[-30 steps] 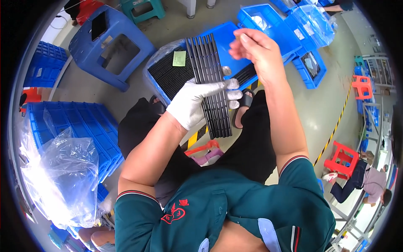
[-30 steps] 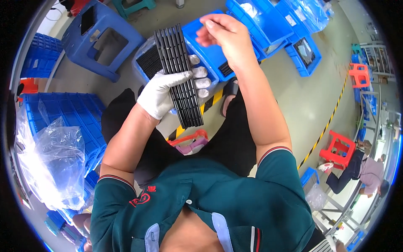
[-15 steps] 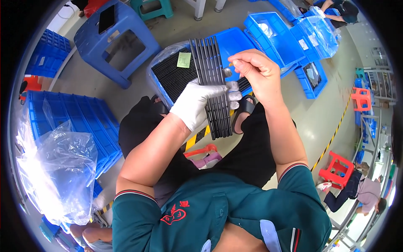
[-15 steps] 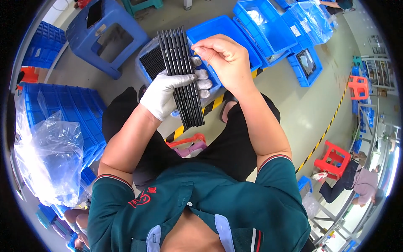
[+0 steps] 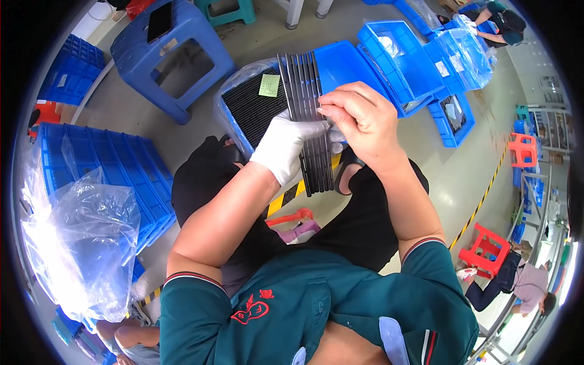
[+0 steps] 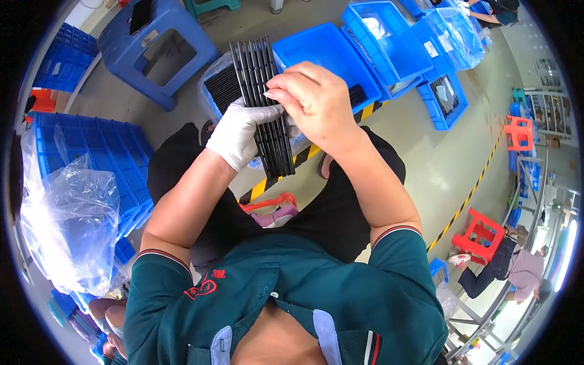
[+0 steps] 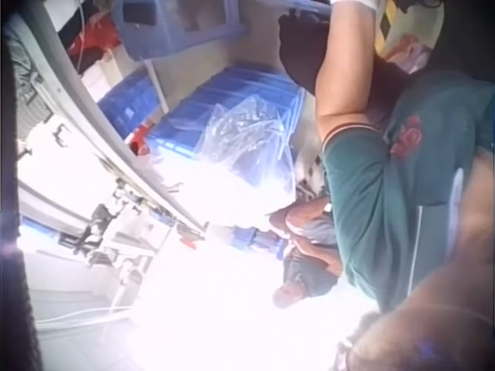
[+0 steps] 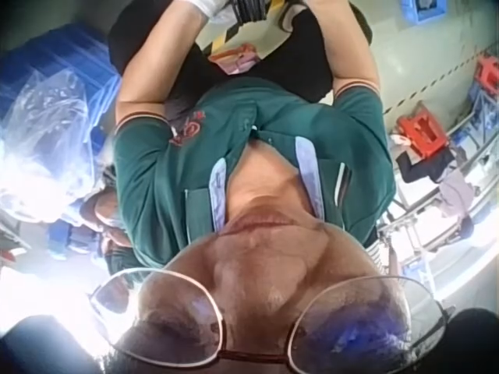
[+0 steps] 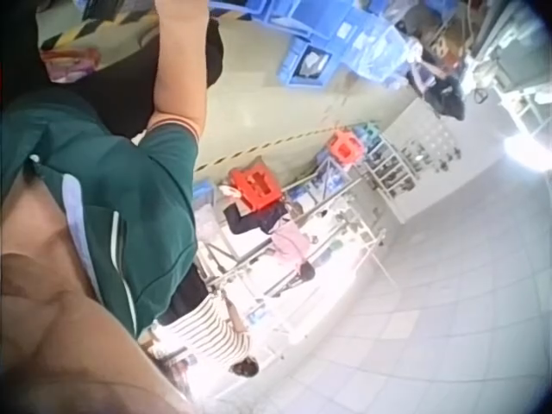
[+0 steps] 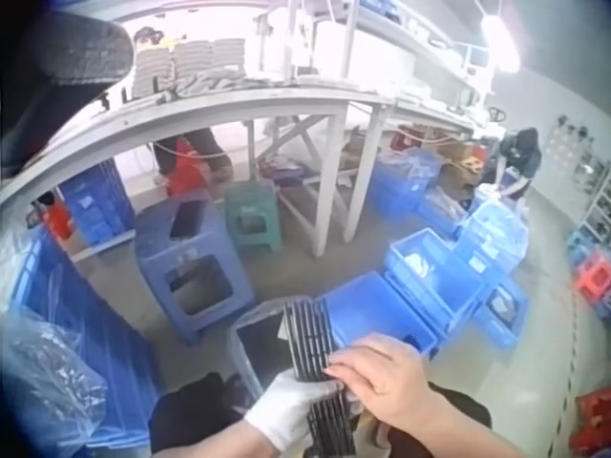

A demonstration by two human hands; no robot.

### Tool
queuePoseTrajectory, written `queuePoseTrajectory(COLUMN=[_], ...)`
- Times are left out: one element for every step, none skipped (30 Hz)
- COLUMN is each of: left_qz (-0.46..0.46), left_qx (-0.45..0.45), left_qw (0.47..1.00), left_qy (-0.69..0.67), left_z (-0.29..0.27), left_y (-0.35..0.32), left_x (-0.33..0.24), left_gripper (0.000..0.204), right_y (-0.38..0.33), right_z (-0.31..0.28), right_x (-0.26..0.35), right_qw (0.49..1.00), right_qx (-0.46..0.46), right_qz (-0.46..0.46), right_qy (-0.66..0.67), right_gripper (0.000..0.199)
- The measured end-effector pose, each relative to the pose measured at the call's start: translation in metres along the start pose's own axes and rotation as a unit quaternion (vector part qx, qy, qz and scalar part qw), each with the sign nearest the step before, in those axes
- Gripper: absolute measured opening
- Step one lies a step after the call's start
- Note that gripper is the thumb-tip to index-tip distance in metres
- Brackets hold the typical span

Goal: Inspecting and sorting thin rectangular metal components in an industrial workshop.

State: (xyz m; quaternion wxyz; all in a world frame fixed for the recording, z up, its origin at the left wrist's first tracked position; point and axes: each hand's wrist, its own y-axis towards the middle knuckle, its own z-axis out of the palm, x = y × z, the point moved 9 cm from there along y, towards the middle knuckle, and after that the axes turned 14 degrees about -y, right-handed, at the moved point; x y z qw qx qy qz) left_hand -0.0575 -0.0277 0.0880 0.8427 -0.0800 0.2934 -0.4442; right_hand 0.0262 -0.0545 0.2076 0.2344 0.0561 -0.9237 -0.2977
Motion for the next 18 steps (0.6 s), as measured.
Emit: queuePoseTrajectory(left_qz=[0.0, -0.004, -0.009, -0.009, -0.014, -0.02, -0.019, -0.02, -0.02, -0.019, -0.017, -0.016, -0.016, -0.02, -0.024, -0.023, -0.026, -0.028], left_qx=[0.0, -0.001, -0.002, -0.002, 0.001, 0.004, 0.004, 0.001, -0.001, -0.001, -0.004, -0.007, -0.007, -0.005, -0.003, -0.003, -0.001, 0.001], left_qw=[1.0, 1.0, 1.0, 1.0, 1.0, 1.0, 1.0, 1.0, 1.0, 1.0, 1.0, 1.0, 1.0, 1.0, 0.999, 0.999, 0.999, 0.999], left_qy=[0.0, 0.006, 0.011, 0.011, 0.002, -0.006, -0.007, -0.009, -0.012, -0.013, -0.013, -0.014, -0.015, -0.018, -0.022, -0.022, -0.032, -0.041], left_z=[0.0, 0.0, 0.0, 0.0, 0.0, 0.001, 0.001, 0.001, 0.001, 0.001, -0.001, -0.002, -0.002, -0.001, -0.001, -0.001, -0.001, -0.001], left_y=[0.0, 0.0, 0.0, 0.001, 0.001, 0.001, 0.001, 0.001, 0.001, 0.001, 0.002, 0.002, 0.002, 0.002, 0.002, 0.002, 0.002, 0.003], left_x=[0.0, 0.0, 0.0, 0.0, 0.001, 0.002, 0.001, 0.001, 0.001, 0.001, 0.002, 0.002, 0.002, 0.003, 0.004, 0.004, 0.004, 0.004], left_gripper=[0.026, 0.024, 0.023, 0.023, 0.022, 0.022, 0.022, 0.022, 0.021, 0.021, 0.021, 0.021, 0.021, 0.021, 0.021, 0.021, 0.022, 0.023], right_y=[0.0, -0.001, -0.002, -0.002, -0.002, -0.003, -0.004, -0.004, -0.004, -0.004, -0.004, -0.004, -0.004, -0.004, -0.004, -0.002, -0.001, 0.0], right_z=[0.002, 0.004, 0.005, 0.006, 0.007, 0.008, 0.009, 0.009, 0.01, 0.011, 0.011, 0.011, 0.012, 0.014, 0.014, 0.011, 0.008, 0.008], right_x=[0.0, 0.0, -0.001, -0.005, -0.008, -0.008, -0.01, -0.012, -0.013, -0.013, -0.014, -0.015, -0.012, -0.008, -0.008, -0.004, 0.0, 0.001], right_qw=[1.0, 1.0, 1.0, 1.0, 1.0, 1.0, 0.999, 0.999, 0.999, 0.999, 0.999, 0.999, 0.999, 0.996, 0.996, 0.996, 0.995, 0.995], right_qx=[0.005, 0.011, 0.011, 0.011, 0.011, 0.011, 0.012, 0.013, 0.014, 0.014, 0.015, 0.016, 0.025, 0.034, 0.035, 0.021, 0.008, 0.008], right_qz=[0.001, 0.003, 0.002, 0.013, 0.023, 0.022, 0.03, 0.037, 0.036, 0.041, 0.045, 0.044, 0.016, -0.013, -0.014, -0.03, -0.046, -0.047], right_qy=[-0.006, -0.012, -0.011, -0.003, 0.005, 0.005, 0.007, 0.01, 0.01, 0.007, 0.005, 0.005, -0.038, -0.081, -0.081, -0.086, -0.091, -0.091], right_gripper=[0.011, 0.011, 0.011, 0.011, 0.012, 0.012, 0.012, 0.012, 0.012, 0.012, 0.012, 0.012, 0.012, 0.011, 0.011, 0.011, 0.01, 0.01])
